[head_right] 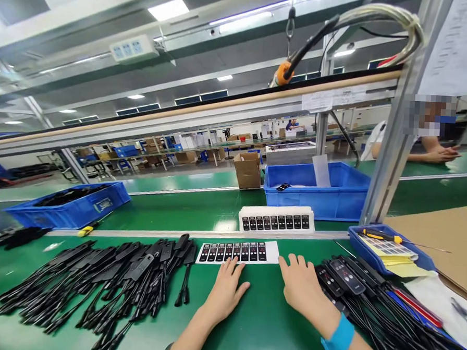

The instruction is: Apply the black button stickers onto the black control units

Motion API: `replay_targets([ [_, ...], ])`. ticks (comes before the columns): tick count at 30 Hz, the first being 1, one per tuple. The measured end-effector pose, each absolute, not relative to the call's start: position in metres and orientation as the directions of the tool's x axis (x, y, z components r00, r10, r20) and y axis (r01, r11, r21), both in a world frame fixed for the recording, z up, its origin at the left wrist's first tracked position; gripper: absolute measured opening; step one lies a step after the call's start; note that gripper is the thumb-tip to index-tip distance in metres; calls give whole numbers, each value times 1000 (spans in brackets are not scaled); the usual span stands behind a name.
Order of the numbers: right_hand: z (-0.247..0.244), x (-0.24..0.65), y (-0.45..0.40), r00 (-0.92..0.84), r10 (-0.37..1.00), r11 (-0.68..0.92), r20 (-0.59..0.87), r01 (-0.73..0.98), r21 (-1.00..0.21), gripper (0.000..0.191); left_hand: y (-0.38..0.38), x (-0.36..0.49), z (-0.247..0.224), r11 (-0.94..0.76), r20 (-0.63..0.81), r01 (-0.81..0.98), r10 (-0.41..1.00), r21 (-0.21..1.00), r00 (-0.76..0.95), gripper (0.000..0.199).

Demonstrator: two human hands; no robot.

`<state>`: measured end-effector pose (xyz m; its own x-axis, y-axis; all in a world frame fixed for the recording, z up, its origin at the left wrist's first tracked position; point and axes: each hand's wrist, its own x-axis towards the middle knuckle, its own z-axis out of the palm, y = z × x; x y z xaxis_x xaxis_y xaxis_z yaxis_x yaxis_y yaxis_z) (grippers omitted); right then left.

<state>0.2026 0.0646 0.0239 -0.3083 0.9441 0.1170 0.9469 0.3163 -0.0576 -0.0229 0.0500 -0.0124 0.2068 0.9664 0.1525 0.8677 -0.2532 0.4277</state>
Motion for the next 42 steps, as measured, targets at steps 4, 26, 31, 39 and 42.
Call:
replay_targets([
  [4, 27, 186, 117, -318, 938, 338, 141, 927, -160, 30, 41, -13, -11, -240, 163, 904, 967, 352, 194, 47],
  [26, 4, 196, 141, -22, 880, 382, 475, 627, -679, 31, 33, -12, -3, -251, 229, 931, 954, 265, 192, 37],
  [31, 7, 219, 97, 134, 900, 309, 416, 476, -823, 39, 51, -38, 7, -75, 267, 973, 964, 220, 14, 32],
  [39, -18, 201, 45, 54, 933, 319, 357, 338, -885, 34, 68, -112, 11, 412, 336, 891, 826, 190, -453, 22],
  [42, -17, 195, 41, -6, 930, 348, 367, 335, -876, 34, 72, -115, 5, 409, 315, 885, 829, 222, -462, 18],
])
